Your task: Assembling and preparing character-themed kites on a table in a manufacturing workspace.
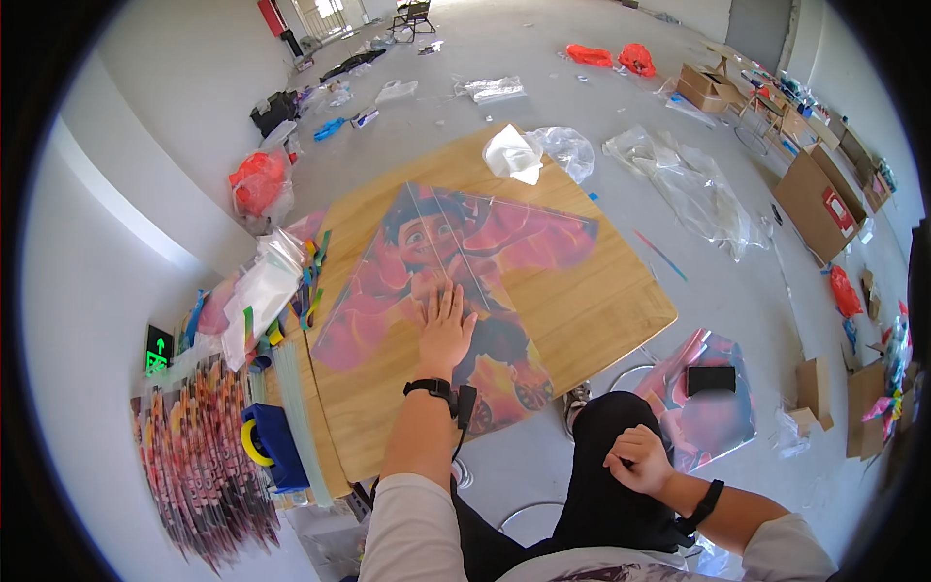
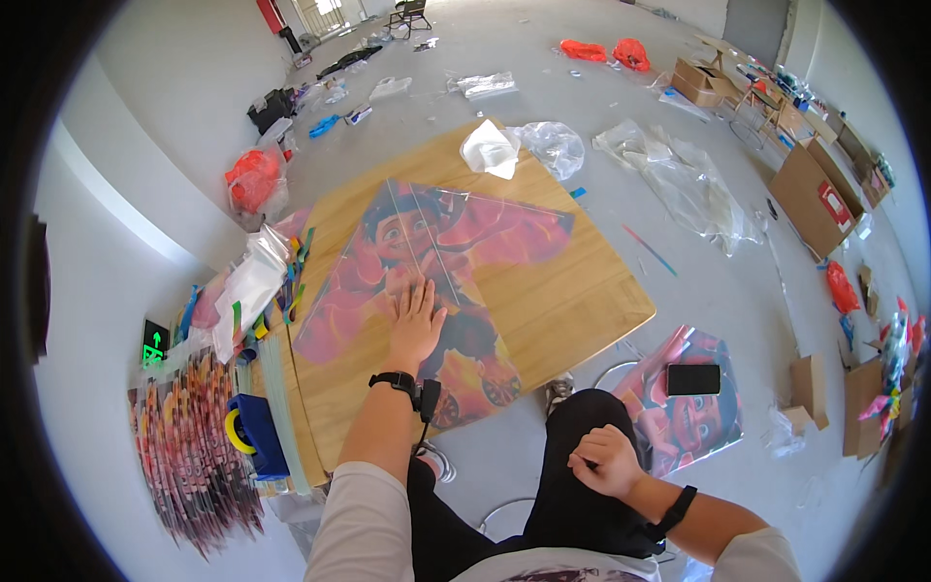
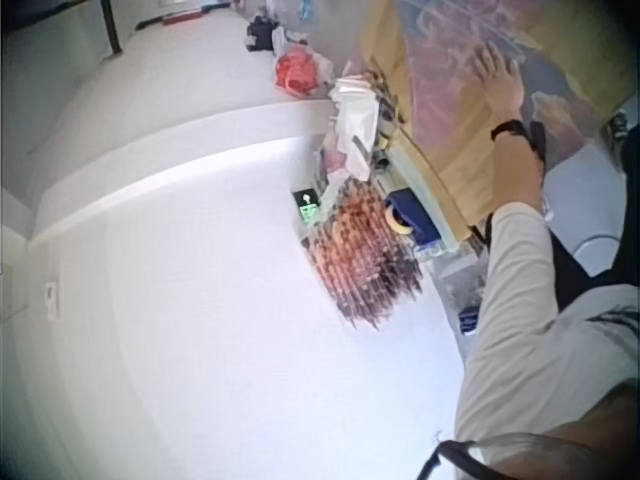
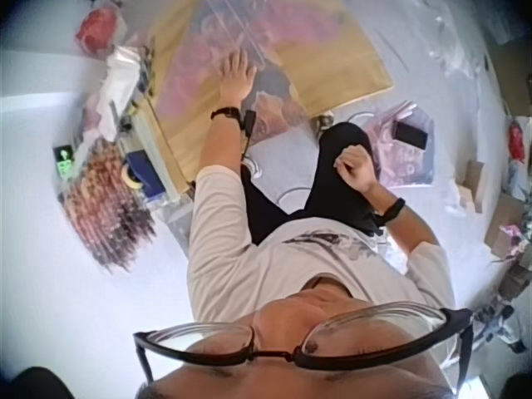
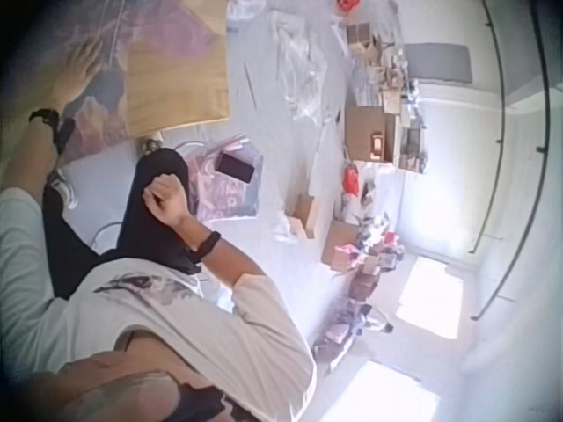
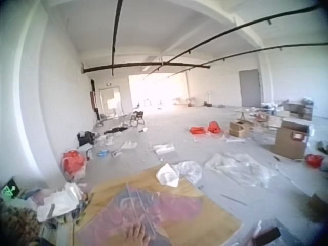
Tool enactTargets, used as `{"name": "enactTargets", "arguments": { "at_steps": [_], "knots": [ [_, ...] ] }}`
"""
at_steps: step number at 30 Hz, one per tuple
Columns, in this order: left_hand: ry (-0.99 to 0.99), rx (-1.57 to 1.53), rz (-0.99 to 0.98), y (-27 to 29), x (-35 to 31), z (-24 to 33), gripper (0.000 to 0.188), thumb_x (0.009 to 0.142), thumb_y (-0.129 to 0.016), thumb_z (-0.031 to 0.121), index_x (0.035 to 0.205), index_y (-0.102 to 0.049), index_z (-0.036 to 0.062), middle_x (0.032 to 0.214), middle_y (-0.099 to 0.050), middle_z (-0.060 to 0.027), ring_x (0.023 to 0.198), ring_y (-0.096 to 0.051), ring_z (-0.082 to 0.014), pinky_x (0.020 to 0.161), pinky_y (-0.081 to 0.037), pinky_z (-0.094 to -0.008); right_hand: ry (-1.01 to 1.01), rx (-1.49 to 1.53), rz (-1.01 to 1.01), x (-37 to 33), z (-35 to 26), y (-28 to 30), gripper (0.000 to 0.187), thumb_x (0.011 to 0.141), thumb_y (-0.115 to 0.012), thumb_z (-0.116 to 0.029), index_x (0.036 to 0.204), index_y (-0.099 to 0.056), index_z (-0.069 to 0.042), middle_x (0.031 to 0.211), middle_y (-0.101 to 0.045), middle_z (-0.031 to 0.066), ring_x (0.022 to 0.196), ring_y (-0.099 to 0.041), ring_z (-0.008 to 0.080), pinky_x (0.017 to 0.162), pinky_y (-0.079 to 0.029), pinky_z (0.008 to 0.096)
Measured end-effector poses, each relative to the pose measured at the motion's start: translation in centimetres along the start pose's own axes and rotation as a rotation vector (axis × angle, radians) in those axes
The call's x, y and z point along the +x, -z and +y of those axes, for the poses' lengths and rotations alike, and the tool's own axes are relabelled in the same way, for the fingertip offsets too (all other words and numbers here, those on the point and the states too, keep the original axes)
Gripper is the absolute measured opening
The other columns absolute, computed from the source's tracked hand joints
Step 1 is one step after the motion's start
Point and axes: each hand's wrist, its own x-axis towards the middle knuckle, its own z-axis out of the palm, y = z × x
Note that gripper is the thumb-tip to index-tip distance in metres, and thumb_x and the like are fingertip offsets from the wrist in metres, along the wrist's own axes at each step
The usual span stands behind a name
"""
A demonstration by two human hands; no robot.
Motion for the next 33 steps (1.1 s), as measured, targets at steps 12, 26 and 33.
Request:
{"name": "enactTargets", "arguments": {
  "at_steps": [12, 26, 33],
  "knots": [
    [-0.004, -0.173, 0.332, 0.3, -2.6, 1.4, 0.042, 0.100, -0.055, 0.026, 0.139, -0.053, 0.0093, 0.142, -0.056, -0.0127, 0.134, -0.049, -0.0350, 0.112, -0.035, -0.0513, 0.033, -0.017, -0.016, -0.1, -0.2, -1.0, 0.015, 0.079, -0.070, -0.008, 0.067, -0.063, -0.013, 0.066, -0.058, 0.0025, 0.065, -0.057, 0.0245, 0.062, -0.038, 0.0384],
    [0.503, -0.499, 0.579, 4.7, -11.4, -17.0, 0.027, 0.094, -0.058, 0.012, 0.120, -0.064, 0.0077, 0.107, -0.069, -0.0194, 0.100, -0.066, -0.0396, 0.087, -0.050, -0.0498, 0.060, -0.087, 0.020, 0.4, -1.0, -2.3, 0.019, 0.080, -0.068, -0.005, 0.064, -0.062, -0.013, 0.063, -0.055, 0.0034, 0.063, -0.053, 0.0252, 0.063, -0.039, 0.0394],
    [0.692, -0.090, 0.280, 6.3, -11.8, -24.3, 0.017, 0.095, -0.057, 0.019, 0.105, -0.070, 0.0159, 0.111, -0.069, -0.0079, 0.106, -0.066, -0.0310, 0.087, -0.048, -0.0532, 0.013, -0.097, -0.033, 0.7, -1.7, -2.2, 0.017, 0.079, -0.068, -0.006, 0.064, -0.063, -0.014, 0.064, -0.056, 0.0033, 0.063, -0.054, 0.0254, 0.063, -0.039, 0.0395]
  ]
}}
